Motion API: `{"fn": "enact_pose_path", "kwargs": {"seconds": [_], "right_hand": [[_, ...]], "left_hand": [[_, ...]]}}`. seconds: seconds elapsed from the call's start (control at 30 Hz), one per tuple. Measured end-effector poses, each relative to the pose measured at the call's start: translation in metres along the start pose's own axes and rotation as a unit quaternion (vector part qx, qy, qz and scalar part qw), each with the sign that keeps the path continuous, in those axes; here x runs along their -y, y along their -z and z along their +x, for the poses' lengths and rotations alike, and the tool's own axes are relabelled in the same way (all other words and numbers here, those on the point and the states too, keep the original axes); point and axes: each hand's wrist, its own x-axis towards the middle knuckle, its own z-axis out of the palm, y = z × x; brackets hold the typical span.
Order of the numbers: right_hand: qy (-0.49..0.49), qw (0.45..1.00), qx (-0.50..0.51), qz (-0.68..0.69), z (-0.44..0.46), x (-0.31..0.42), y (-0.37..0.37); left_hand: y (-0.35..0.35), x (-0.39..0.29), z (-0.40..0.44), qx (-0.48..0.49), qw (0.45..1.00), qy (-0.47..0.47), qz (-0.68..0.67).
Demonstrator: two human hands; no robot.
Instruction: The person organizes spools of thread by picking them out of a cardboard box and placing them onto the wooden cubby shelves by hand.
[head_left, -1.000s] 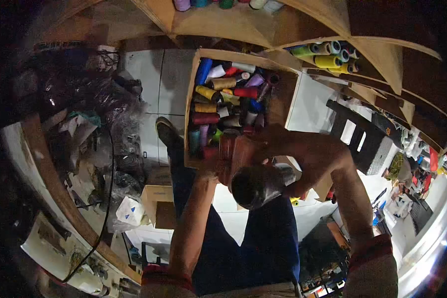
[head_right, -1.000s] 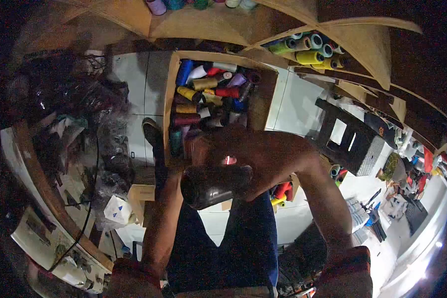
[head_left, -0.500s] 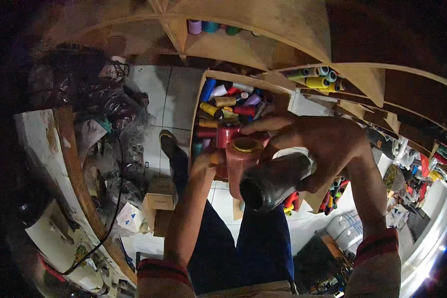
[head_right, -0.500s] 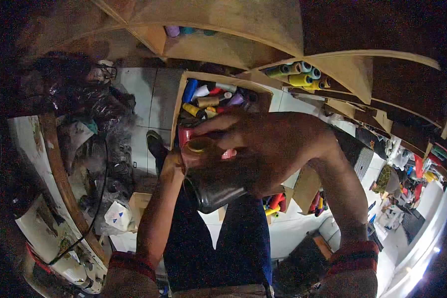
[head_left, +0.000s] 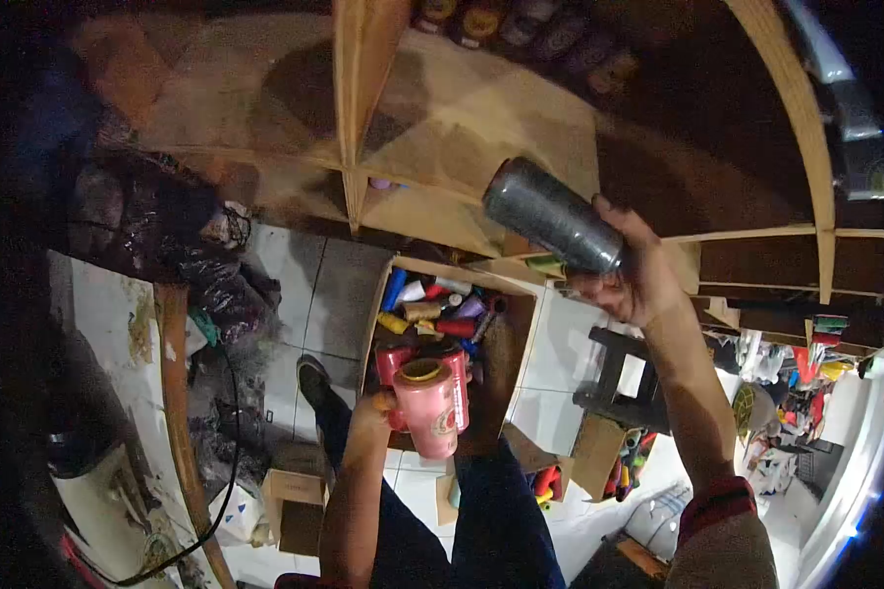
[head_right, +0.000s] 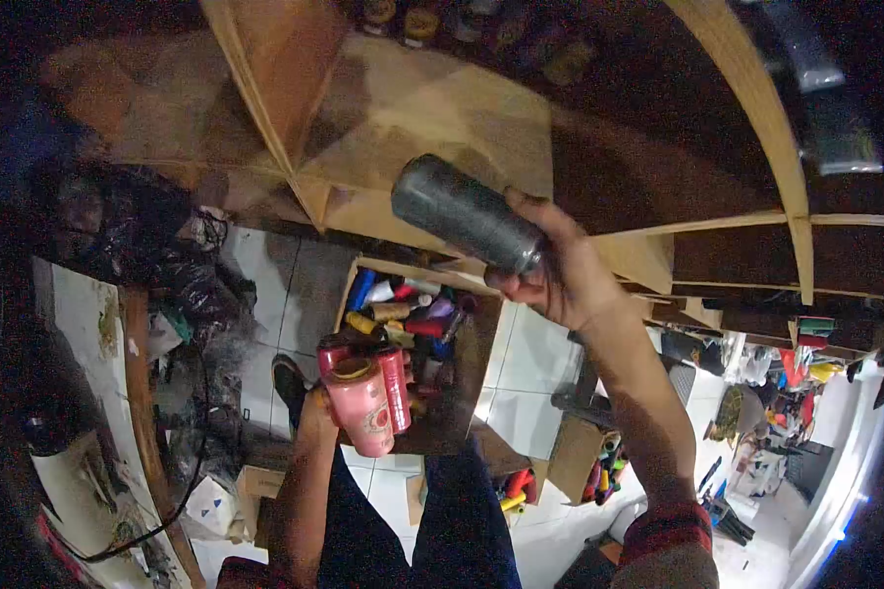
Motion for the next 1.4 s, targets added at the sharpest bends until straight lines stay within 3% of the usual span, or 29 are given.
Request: {"fn": "enact_pose_path", "kwargs": {"seconds": [0.03, 0.1, 0.13, 0.2, 0.3, 0.33, 0.47, 0.67, 0.77, 0.87, 0.97, 1.07, 1.2, 1.4], "right_hand": [[0.076, 0.988, -0.055, -0.127, 0.001, 0.008, -0.006], [0.222, 0.891, -0.162, -0.363, 0.002, 0.024, -0.02], [0.298, 0.812, -0.159, -0.476, 0.004, 0.033, -0.021], [0.425, 0.597, -0.144, -0.665, 0.011, 0.051, -0.022], [0.45, 0.541, -0.061, -0.707, 0.031, 0.068, -0.017], [0.466, 0.573, -0.039, -0.673, 0.04, 0.07, -0.007], [0.467, 0.526, -0.077, -0.706, 0.063, 0.066, 0.007], [0.445, 0.531, -0.043, -0.72, 0.064, 0.054, 0.011], [0.507, 0.585, -0.063, -0.63, 0.065, 0.058, 0.002], [0.413, 0.613, -0.147, -0.658, 0.071, 0.066, 0.009], [0.298, 0.604, -0.175, -0.719, 0.067, 0.09, -0.003], [0.193, 0.595, -0.308, -0.717, 0.114, 0.12, 0.025], [0.188, 0.554, -0.334, -0.739, 0.157, 0.143, 0.012], [0.195, 0.539, -0.334, -0.748, 0.174, 0.152, 0.002]], "left_hand": [[0.001, -0.003, -0.001, 0.002, 1.0, -0.005, -0.003], [0.001, -0.008, -0.003, 0.006, 1.0, -0.012, -0.009], [0.001, -0.009, -0.004, 0.006, 1.0, -0.015, -0.012], [0.003, -0.012, -0.009, 0.006, 1.0, -0.019, -0.016], [0.007, -0.014, -0.013, 0.004, 1.0, -0.023, -0.019], [0.009, -0.015, -0.015, 0.003, 0.999, -0.025, -0.021], [0.016, -0.016, -0.018, -0.002, 0.999, -0.033, -0.022], [0.023, -0.017, -0.021, -0.008, 0.999, -0.036, -0.028], [0.021, -0.018, -0.019, -0.004, 0.999, -0.042, -0.031], [0.021, -0.019, -0.02, -0.002, 0.998, -0.045, -0.033], [0.017, -0.02, -0.014, 0.004, 0.998, -0.048, -0.033], [0.016, -0.021, -0.009, 0.007, 0.998, -0.048, -0.033], [0.01, -0.021, -0.004, 0.015, 0.998, -0.046, -0.03], [0.007, -0.021, 0.001, 0.022, 0.999, -0.04, -0.029]]}}
